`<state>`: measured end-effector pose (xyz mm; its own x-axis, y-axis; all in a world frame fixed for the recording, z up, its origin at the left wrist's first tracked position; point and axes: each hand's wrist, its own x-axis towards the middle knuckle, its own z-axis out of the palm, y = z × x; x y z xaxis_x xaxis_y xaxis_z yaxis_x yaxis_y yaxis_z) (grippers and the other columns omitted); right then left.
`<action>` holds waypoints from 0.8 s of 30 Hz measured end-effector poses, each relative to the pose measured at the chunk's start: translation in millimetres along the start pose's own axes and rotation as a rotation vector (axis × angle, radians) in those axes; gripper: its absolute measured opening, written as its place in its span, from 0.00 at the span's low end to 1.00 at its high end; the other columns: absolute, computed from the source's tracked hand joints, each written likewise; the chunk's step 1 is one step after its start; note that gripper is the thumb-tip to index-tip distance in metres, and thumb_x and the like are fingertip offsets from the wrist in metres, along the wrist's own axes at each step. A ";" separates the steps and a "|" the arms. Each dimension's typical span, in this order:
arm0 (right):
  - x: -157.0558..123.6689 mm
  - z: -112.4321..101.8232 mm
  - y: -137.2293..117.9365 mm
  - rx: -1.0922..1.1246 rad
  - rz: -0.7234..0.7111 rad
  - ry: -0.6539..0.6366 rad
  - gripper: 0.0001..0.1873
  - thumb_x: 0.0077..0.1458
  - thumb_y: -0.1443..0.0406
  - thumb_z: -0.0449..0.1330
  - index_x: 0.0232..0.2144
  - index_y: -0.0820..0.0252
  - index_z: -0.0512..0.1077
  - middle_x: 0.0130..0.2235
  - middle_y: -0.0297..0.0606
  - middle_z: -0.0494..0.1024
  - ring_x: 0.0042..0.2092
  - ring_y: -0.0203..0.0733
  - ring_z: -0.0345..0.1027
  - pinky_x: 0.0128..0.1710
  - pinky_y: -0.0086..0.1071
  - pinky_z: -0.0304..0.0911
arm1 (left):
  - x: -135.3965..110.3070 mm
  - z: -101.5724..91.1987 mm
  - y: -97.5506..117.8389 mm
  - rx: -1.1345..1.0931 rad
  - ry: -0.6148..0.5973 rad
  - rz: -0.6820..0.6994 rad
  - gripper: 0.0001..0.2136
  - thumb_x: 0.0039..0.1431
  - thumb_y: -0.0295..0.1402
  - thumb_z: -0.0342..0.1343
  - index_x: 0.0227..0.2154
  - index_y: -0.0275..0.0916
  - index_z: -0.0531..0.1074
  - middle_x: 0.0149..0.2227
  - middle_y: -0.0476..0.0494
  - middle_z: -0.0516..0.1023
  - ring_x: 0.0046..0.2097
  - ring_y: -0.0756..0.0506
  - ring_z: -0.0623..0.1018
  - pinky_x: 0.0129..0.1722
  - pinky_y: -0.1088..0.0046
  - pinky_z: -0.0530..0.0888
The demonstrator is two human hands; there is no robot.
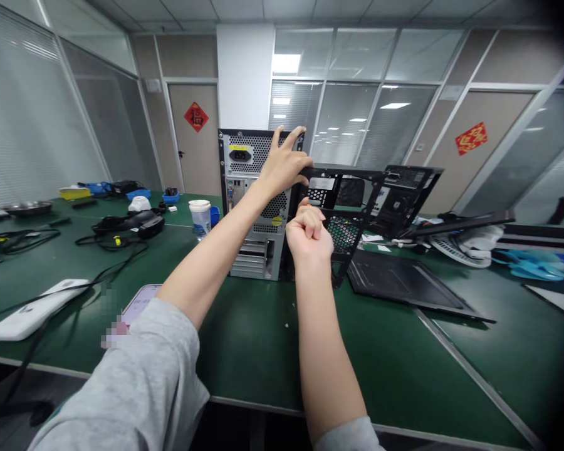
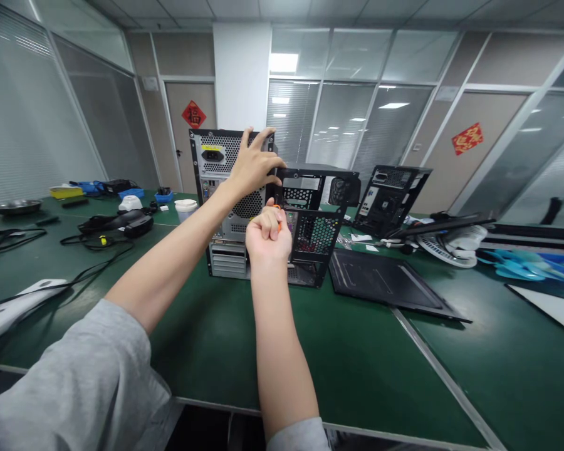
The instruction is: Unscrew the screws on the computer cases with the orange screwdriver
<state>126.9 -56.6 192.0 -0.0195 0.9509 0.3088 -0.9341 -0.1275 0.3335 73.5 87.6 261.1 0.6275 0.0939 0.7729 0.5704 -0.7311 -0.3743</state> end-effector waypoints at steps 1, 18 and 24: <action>-0.7 0.4 0.8 -0.047 0.004 0.011 0.18 0.65 0.69 0.31 0.34 0.59 0.60 0.14 0.19 0.56 0.09 0.27 0.42 0.07 0.21 0.40 | 0.1 0.0 0.0 0.000 0.004 0.002 0.09 0.58 0.36 0.54 0.39 0.43 0.77 0.44 0.41 0.79 0.65 0.35 0.56 0.64 0.43 0.44; -13.1 10.4 -2.4 -0.800 0.161 0.270 0.21 0.66 0.62 0.36 0.27 0.62 0.62 0.18 0.22 0.58 0.12 0.21 0.38 0.09 0.17 0.39 | 0.2 -0.6 0.0 0.012 -0.012 -0.012 0.09 0.57 0.35 0.55 0.39 0.44 0.77 0.43 0.41 0.79 0.65 0.34 0.56 0.63 0.42 0.45; -17.1 23.1 -1.9 -0.819 0.041 0.378 0.16 0.62 0.70 0.43 0.21 0.57 0.48 0.17 0.19 0.45 0.11 0.21 0.35 0.08 0.17 0.37 | -0.3 2.7 -2.6 0.004 0.014 -0.003 0.09 0.57 0.37 0.55 0.39 0.45 0.77 0.45 0.43 0.78 0.65 0.35 0.56 0.64 0.44 0.44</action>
<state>137.2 -79.1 206.6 -0.0389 0.9977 -0.0552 -0.8886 -0.0598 -0.4548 73.3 91.3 260.5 0.6183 0.0867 0.7811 0.5744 -0.7281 -0.3739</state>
